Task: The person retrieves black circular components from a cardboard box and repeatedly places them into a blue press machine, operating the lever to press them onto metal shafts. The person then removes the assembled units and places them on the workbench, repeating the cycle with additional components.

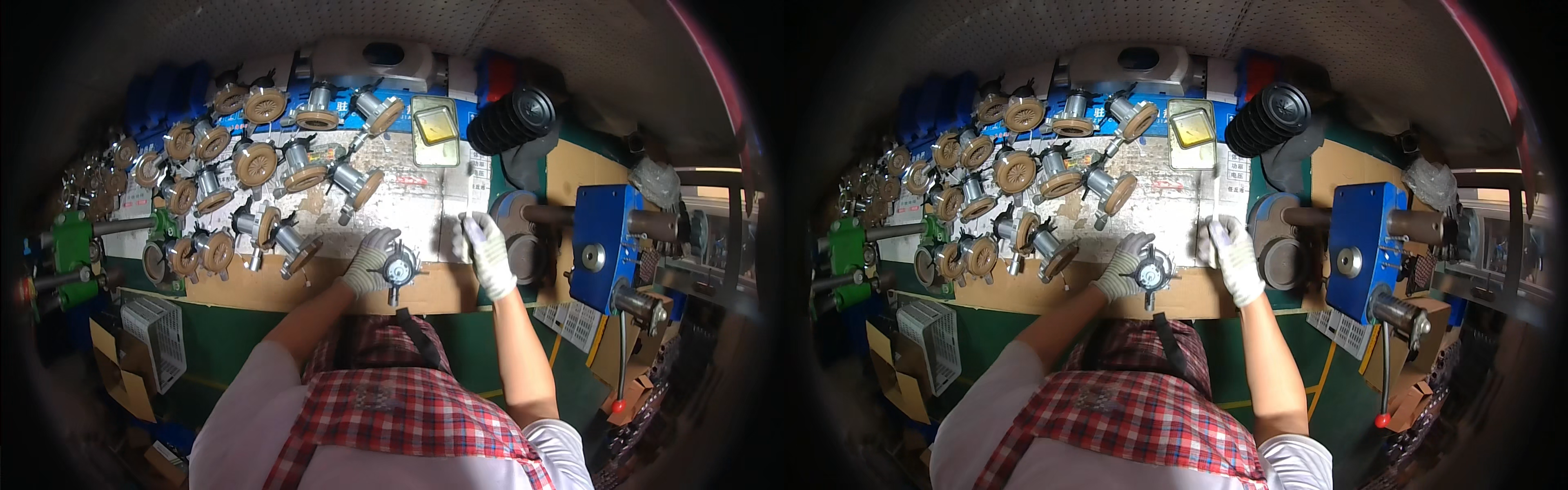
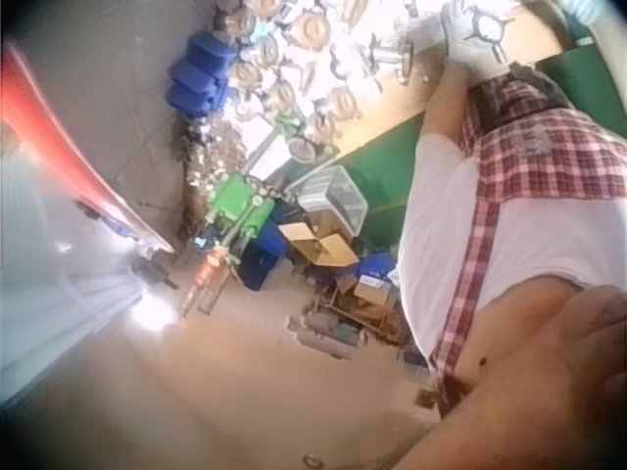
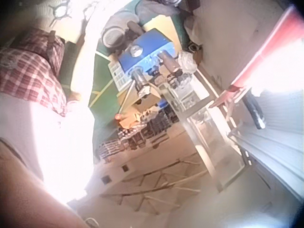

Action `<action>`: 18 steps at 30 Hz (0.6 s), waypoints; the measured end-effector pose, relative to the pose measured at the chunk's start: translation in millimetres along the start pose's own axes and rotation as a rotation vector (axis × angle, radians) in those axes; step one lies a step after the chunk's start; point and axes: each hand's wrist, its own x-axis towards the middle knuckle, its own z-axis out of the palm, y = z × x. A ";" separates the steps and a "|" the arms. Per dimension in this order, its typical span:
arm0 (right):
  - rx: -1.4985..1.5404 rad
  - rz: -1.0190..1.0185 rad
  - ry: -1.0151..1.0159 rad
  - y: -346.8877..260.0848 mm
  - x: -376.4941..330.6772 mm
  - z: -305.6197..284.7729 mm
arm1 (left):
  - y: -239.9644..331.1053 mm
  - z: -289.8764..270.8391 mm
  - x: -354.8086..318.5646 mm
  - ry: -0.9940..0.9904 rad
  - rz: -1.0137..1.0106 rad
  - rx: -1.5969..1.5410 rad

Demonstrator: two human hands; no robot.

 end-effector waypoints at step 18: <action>-1.505 -1.063 0.003 -93.8 -113.7 -13.9 | 182.5 -182.2 32.0 -0.562 -0.362 -0.514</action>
